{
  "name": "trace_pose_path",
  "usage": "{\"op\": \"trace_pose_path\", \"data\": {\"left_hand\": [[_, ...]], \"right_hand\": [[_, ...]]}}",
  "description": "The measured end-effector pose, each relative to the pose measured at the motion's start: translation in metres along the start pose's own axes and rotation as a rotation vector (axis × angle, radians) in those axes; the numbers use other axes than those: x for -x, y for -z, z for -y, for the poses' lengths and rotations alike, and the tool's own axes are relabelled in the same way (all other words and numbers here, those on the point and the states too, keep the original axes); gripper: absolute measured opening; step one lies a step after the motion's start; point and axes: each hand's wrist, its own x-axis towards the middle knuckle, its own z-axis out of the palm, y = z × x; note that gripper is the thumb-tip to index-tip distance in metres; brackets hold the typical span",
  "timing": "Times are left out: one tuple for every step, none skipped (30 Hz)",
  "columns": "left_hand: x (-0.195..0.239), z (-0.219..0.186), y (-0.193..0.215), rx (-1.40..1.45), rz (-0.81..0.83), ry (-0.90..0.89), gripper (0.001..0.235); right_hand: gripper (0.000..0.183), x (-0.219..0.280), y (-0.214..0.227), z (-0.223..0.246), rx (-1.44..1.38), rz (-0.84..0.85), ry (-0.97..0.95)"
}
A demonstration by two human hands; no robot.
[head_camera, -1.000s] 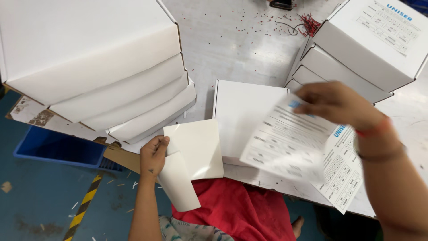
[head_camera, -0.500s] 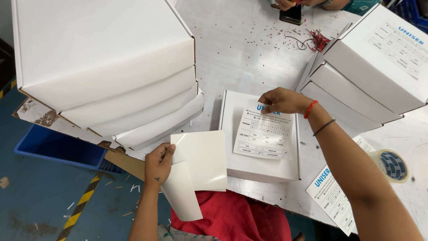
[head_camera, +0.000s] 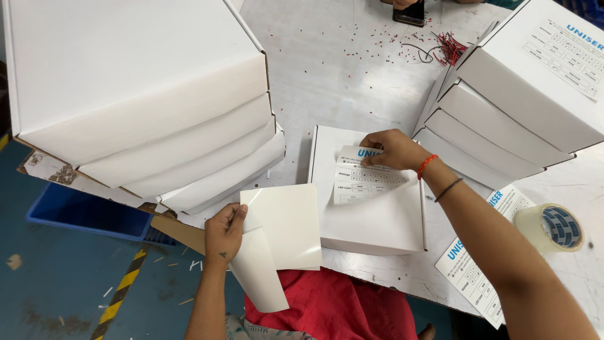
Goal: The person places a circular light fixture into a white cardboard box, closes the box, and applies a printed label to the top. They repeat this process for several boxes, stacking the finished units.
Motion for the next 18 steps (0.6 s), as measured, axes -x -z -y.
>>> {"op": "trace_pose_path", "data": {"left_hand": [[0.0, 0.0, 0.0, 0.001, 0.002, 0.007, 0.024], [0.0, 0.0, 0.0, 0.003, 0.003, 0.014, 0.025], [0.0, 0.0, 0.001, 0.005, 0.004, 0.021, 0.025], [0.0, 0.0, 0.001, -0.001, 0.004, 0.021, 0.025], [0.0, 0.001, 0.001, -0.006, 0.003, 0.021, 0.025], [0.0, 0.001, 0.001, -0.01, 0.003, 0.02, 0.025], [-0.001, 0.001, 0.001, -0.025, 0.004, 0.02, 0.026], [-0.001, 0.002, 0.0, -0.039, 0.005, 0.02, 0.026], [-0.001, 0.002, 0.0, -0.053, 0.007, 0.019, 0.027], [-0.002, 0.003, 0.0, -0.054, 0.004, 0.029, 0.027], [-0.001, 0.003, 0.001, -0.056, 0.001, 0.039, 0.027], [-0.002, 0.003, 0.001, -0.057, -0.002, 0.045, 0.027], [-0.003, 0.003, 0.002, -0.056, -0.001, 0.045, 0.027], [-0.002, 0.003, 0.001, -0.052, 0.003, 0.049, 0.027], [-0.002, 0.003, 0.001, -0.049, 0.007, 0.052, 0.027], [-0.002, 0.003, 0.001, -0.05, 0.006, 0.034, 0.027], [-0.002, 0.004, 0.001, -0.052, 0.005, 0.016, 0.027], [-0.002, 0.004, 0.0, -0.052, 0.003, 0.0, 0.027]], "right_hand": [[0.045, 0.004, -0.002, 0.003, -0.023, -0.023, -0.02], [0.047, 0.009, -0.005, 0.007, 0.002, -0.074, 0.012], [0.049, 0.013, -0.007, 0.01, 0.028, -0.125, 0.045], [0.052, 0.018, -0.011, 0.012, 0.054, -0.175, 0.076], [0.058, 0.023, -0.013, 0.013, 0.048, -0.2, 0.037], [0.064, 0.027, -0.016, 0.013, 0.043, -0.226, -0.003], [0.07, 0.03, -0.018, 0.012, 0.038, -0.251, -0.043], [0.078, 0.033, -0.018, 0.009, 0.167, -0.402, 0.037], [0.086, 0.035, -0.021, 0.007, 0.297, -0.551, 0.118], [0.095, 0.035, -0.025, 0.006, 0.427, -0.699, 0.201], [0.087, 0.037, -0.031, 0.006, 0.453, -0.676, 0.175], [0.08, 0.036, -0.039, 0.009, 0.479, -0.656, 0.149], [0.073, 0.035, -0.048, 0.013, 0.505, -0.636, 0.124], [0.068, 0.035, -0.062, 0.019, 0.529, -0.621, 0.2], [0.064, 0.035, -0.075, 0.026, 0.553, -0.606, 0.276], [0.067, 0.037, -0.092, 0.034, 0.485, -0.508, 0.26], [0.07, 0.038, -0.106, 0.041, 0.416, -0.411, 0.244], [0.076, 0.039, -0.113, 0.044, 0.401, -0.384, 0.251]]}}
